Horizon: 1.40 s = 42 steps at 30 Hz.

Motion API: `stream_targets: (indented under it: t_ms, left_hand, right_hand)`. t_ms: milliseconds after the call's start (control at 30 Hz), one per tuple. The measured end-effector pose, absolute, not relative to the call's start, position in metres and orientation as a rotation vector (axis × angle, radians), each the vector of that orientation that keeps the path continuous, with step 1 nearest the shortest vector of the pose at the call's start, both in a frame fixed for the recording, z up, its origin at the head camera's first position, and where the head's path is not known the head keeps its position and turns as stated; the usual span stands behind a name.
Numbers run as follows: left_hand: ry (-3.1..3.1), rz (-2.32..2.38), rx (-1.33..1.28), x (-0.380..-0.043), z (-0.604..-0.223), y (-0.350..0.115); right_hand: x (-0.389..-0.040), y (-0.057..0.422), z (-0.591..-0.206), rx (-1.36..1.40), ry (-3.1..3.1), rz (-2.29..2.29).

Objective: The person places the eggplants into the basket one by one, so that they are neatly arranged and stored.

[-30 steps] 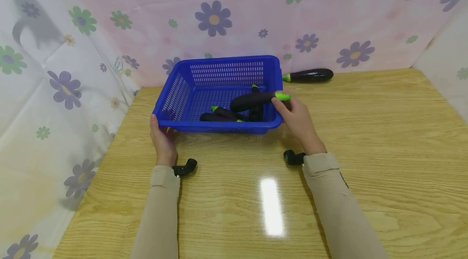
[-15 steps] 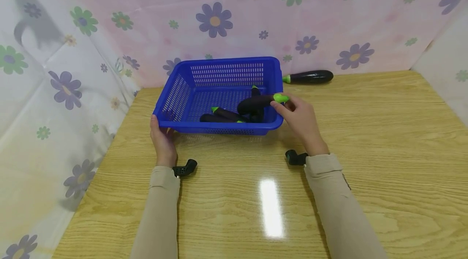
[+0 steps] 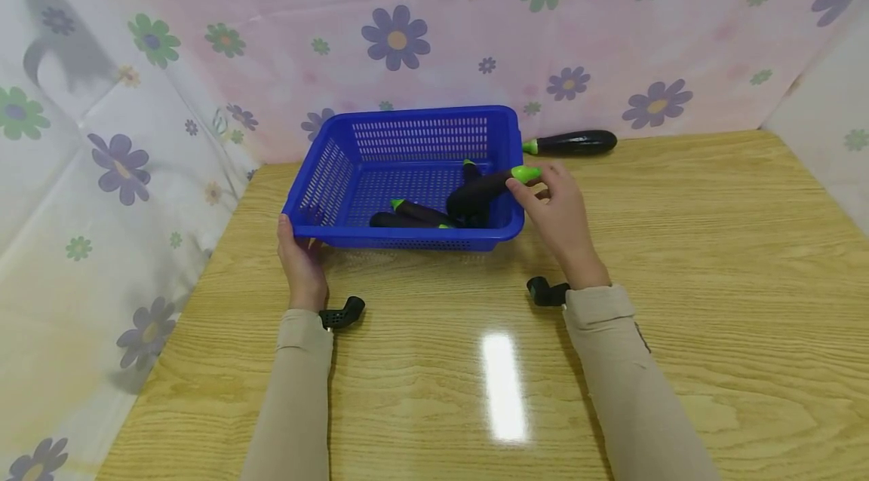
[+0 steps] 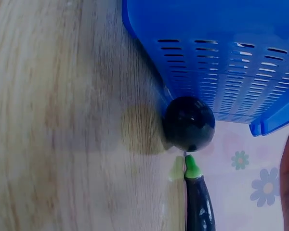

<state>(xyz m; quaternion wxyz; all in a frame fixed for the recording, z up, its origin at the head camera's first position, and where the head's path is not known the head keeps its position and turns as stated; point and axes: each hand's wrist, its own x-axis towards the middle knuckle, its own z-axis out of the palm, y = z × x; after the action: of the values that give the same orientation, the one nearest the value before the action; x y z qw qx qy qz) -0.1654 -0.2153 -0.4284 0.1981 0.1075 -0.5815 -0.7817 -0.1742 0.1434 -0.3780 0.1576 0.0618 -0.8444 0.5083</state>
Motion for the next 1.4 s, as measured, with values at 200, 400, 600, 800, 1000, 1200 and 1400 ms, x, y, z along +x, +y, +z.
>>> stream_targets:
  t_ms: [200,400,600,800,1000,1200,1400]
  left_hand:
    - [-1.623,-2.191,0.295,-0.1651,-0.4276,-0.2155]
    - [-1.61,-2.201,0.301,-0.1629,-0.4297,-0.2146]
    - [-1.623,-2.197,0.289,-0.1633,-0.4301,-0.2134]
    - [-1.634,-2.198,0.282,-0.1648,-0.428,-0.2127]
    - [-1.622,-2.2,0.288,-0.1643,-0.4278,-0.2132]
    - [-1.624,-2.198,0.28,-0.1643,-0.4279,-0.2135]
    - [-1.615,-2.204,0.298,-0.1635,-0.4271,-0.214]
  right_hand:
    - [-0.1752,0.1431,-0.3779,0.163,-2.454,1.479]
    - [-0.1736,0.1428,-0.38,0.175,-2.518,1.484]
    - [-0.1736,0.1434,-0.3808,0.16,-2.543,1.507]
    - [-0.1742,0.1444,-0.38,0.153,-2.526,1.528]
    - [-0.1743,0.1441,-0.3806,0.158,-2.518,1.545]
    - [-0.1745,0.144,-0.3809,0.152,-2.524,1.557]
    - [-0.1754,0.1439,-0.3815,0.143,-2.586,1.558]
